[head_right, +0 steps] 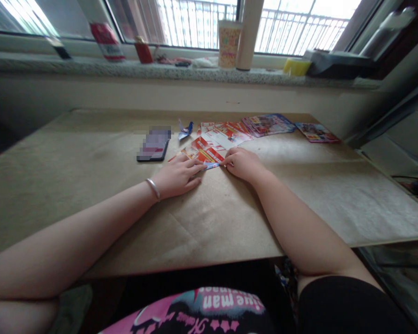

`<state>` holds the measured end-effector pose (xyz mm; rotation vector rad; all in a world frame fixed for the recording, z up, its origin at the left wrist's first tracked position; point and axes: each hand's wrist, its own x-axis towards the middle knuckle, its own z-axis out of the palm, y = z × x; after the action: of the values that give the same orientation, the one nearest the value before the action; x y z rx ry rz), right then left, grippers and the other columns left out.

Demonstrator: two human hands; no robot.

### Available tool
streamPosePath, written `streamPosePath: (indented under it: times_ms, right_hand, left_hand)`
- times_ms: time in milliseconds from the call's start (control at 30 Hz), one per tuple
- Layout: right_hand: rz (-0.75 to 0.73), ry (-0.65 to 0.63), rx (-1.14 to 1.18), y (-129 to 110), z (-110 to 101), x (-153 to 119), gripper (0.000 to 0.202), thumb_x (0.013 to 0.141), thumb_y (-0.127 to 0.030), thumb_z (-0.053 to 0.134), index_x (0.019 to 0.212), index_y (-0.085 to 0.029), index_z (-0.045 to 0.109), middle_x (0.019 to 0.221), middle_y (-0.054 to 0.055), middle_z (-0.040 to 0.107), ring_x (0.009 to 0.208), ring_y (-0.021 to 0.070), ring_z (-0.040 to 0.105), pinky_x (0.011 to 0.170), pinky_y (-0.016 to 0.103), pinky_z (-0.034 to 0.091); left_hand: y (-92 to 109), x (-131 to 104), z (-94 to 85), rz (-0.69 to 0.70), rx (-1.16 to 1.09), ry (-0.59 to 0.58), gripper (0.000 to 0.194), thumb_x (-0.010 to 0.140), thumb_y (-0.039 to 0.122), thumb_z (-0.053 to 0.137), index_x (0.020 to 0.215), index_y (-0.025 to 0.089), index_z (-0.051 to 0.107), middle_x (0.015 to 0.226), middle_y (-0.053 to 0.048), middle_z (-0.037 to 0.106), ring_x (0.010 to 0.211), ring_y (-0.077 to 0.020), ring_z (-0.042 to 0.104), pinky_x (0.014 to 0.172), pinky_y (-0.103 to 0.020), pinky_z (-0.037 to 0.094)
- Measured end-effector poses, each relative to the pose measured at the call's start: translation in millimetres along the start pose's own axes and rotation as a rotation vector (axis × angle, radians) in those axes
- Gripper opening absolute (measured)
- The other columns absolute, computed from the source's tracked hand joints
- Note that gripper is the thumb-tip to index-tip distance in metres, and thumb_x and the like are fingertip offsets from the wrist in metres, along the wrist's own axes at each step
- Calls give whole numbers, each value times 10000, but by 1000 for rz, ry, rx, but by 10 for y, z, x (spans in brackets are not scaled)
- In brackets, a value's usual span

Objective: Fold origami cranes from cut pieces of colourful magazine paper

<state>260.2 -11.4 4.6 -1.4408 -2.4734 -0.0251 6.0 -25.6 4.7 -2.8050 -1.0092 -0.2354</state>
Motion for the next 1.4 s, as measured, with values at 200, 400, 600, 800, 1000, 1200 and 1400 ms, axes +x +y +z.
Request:
streamPosePath:
  times_ms: [200, 400, 600, 800, 1000, 1200, 1400]
  right_hand:
    - [41, -20, 16, 90, -69, -6, 243, 823, -202, 587, 927, -295, 786, 1027, 6, 715, 868, 158, 638, 739, 273, 478]
    - [52, -60, 23, 249, -95, -23, 243, 830, -219, 599, 966, -307, 780, 1033, 3, 712, 870, 149, 642, 748, 260, 479]
    - [26, -71, -50, 273, -155, -40, 249, 832, -198, 574, 939, -271, 787, 1011, 15, 729, 907, 169, 644, 746, 273, 474]
    - [71, 95, 23, 162, -84, -30, 274, 820, -141, 535, 940, -192, 776, 967, 63, 726, 891, 183, 642, 817, 287, 477]
    - [-122, 96, 107, -187, 58, 46, 268, 835, -147, 519, 941, -186, 762, 903, 71, 715, 847, 183, 634, 825, 290, 475]
    - [-60, 48, 43, -258, 26, 61, 245, 818, -157, 519, 879, -168, 756, 894, 79, 704, 852, 192, 631, 821, 288, 464]
    - [51, -36, -62, -197, -87, 35, 229, 796, -184, 533, 865, -191, 751, 917, 59, 718, 859, 193, 631, 774, 284, 443]
  left_hand:
    - [-8, 0, 8, 3, 2, 6, 435, 944, 410, 452, 1307, 200, 567, 1211, -99, 609, 1086, -266, 510, 1009, -412, 377]
    - [-15, 3, 15, 1, -8, -2, 442, 941, 408, 459, 1320, 203, 560, 1234, -92, 605, 1085, -276, 510, 990, -424, 388]
    - [-11, 0, 8, -6, -26, -2, 436, 942, 399, 457, 1320, 208, 560, 1250, -86, 601, 1092, -266, 505, 1001, -413, 381]
    - [-1, -3, -6, -8, -28, -15, 444, 947, 390, 451, 1331, 193, 557, 1264, -85, 595, 1093, -274, 501, 1011, -413, 385]
    - [-10, -8, 15, -1, -22, -3, 455, 946, 397, 454, 1341, 192, 550, 1237, -98, 601, 1083, -280, 501, 1002, -422, 395]
    - [-15, -5, 23, 13, -14, -3, 455, 952, 406, 448, 1339, 190, 549, 1240, -104, 599, 1086, -283, 501, 1002, -427, 395]
    - [-9, -12, 19, 28, 18, 16, 461, 956, 406, 444, 1366, 209, 520, 1238, -95, 601, 1051, -271, 511, 981, -421, 398]
